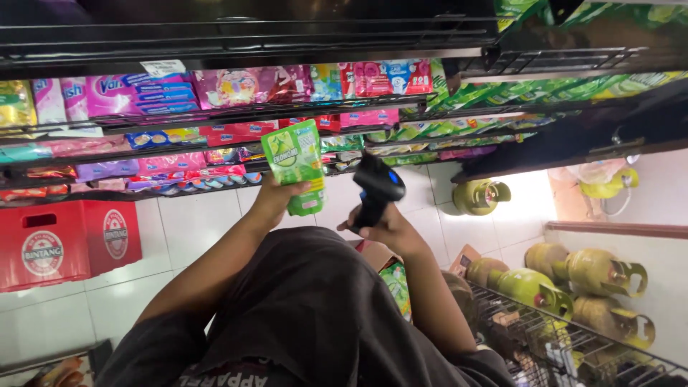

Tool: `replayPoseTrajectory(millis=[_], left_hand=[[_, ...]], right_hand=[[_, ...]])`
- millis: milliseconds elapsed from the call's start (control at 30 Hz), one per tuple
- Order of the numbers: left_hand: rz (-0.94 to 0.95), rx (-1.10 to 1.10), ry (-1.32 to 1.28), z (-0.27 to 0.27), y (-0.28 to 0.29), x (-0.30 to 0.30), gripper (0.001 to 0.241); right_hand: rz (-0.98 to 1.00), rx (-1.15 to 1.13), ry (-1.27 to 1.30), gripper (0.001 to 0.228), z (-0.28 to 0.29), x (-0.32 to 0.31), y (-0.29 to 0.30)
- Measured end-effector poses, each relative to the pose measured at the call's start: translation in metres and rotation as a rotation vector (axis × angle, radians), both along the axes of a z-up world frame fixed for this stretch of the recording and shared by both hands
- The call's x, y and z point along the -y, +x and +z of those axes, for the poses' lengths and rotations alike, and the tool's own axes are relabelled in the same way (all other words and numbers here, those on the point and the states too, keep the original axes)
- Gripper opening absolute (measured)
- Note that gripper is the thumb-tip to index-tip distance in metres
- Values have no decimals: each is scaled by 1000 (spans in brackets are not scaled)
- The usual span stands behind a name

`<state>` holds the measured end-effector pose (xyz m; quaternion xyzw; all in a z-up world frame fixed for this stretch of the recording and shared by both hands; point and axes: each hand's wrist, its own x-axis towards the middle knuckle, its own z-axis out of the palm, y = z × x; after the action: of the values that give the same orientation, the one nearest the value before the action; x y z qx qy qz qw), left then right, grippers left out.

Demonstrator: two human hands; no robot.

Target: Scanning product pouches and stocking them on a grocery store shelf.

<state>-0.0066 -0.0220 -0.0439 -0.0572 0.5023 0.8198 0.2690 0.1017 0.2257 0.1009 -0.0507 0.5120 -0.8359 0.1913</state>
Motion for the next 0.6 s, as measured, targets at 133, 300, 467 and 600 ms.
replayPoseTrajectory(millis=[133, 300, 467, 600], left_hand=[[-12, 162, 173, -2, -5, 7, 49], [-78, 293, 358, 16, -12, 34, 44], [-91, 395, 433, 2, -16, 61, 41], [-136, 448, 379, -14, -11, 79, 42]], right_hand=[[-174, 68, 375, 36, -31, 24, 27], [-423, 43, 819, 28, -11, 73, 32], [-412, 119, 1230, 36, 14, 117, 44], [-450, 223, 1155, 30, 5, 151, 68]])
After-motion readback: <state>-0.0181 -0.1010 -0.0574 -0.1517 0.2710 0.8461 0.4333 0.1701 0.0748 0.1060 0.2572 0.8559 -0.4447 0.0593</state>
